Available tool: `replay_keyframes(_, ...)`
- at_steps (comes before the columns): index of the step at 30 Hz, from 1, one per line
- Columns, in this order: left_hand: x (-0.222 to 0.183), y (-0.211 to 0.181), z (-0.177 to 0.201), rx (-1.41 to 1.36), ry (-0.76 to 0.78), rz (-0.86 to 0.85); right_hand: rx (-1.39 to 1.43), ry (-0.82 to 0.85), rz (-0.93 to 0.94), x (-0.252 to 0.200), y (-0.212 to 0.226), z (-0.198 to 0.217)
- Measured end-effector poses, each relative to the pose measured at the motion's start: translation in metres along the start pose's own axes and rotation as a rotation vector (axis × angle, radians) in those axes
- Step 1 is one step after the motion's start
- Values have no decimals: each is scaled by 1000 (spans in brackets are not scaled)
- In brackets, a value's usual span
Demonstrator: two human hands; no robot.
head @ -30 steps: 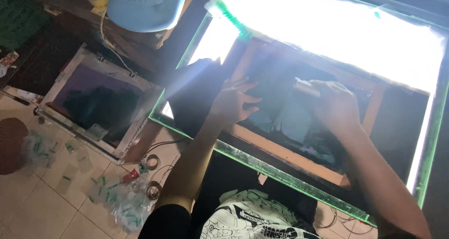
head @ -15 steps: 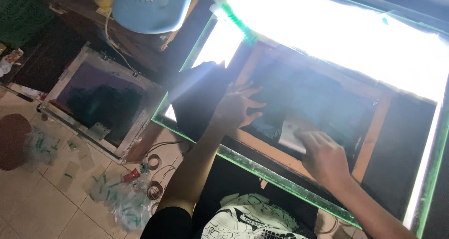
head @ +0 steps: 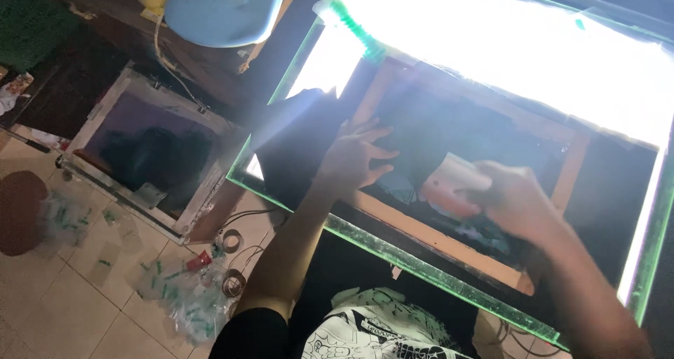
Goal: Preparing a screen printing frame by spreading material on the mesh and inspecting a printed plastic bag on a light table.
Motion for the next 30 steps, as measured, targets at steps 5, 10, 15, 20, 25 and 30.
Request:
replay_keyframes(5, 1, 3, -4, 3, 11, -11, -143, -230, 27, 42, -85, -6)
replay_keyframes(10, 0, -2, 5, -48, 63, 24, -769, -459, 276, 29, -22, -1)
replay_keyframes(15, -2, -10, 20, -99, 179, 59, -496, -484, 259, -5, -10, -36)
replay_keyframes(20, -2, -14, 26, -126, 163, 56, -553, -384, 228, -39, -48, -93)
replay_keyframes(25, -1, -18, 28, -95, 141, 41, -317, -367, 261, -68, 16, -58)
replay_keyframes(30, 1, -20, 32, -65, 210, 52, 50, -322, 243, -61, 8, -46)
Point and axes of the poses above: each hand's wrist, its own x-axis towards the middle knuckle, its own z-axis out of the back of the hand, y = z × x, the point moved 2 cm from there along x, towards the middle knuckle, and after that the axes turned 4 degrees about z, right-handed, at the moved point
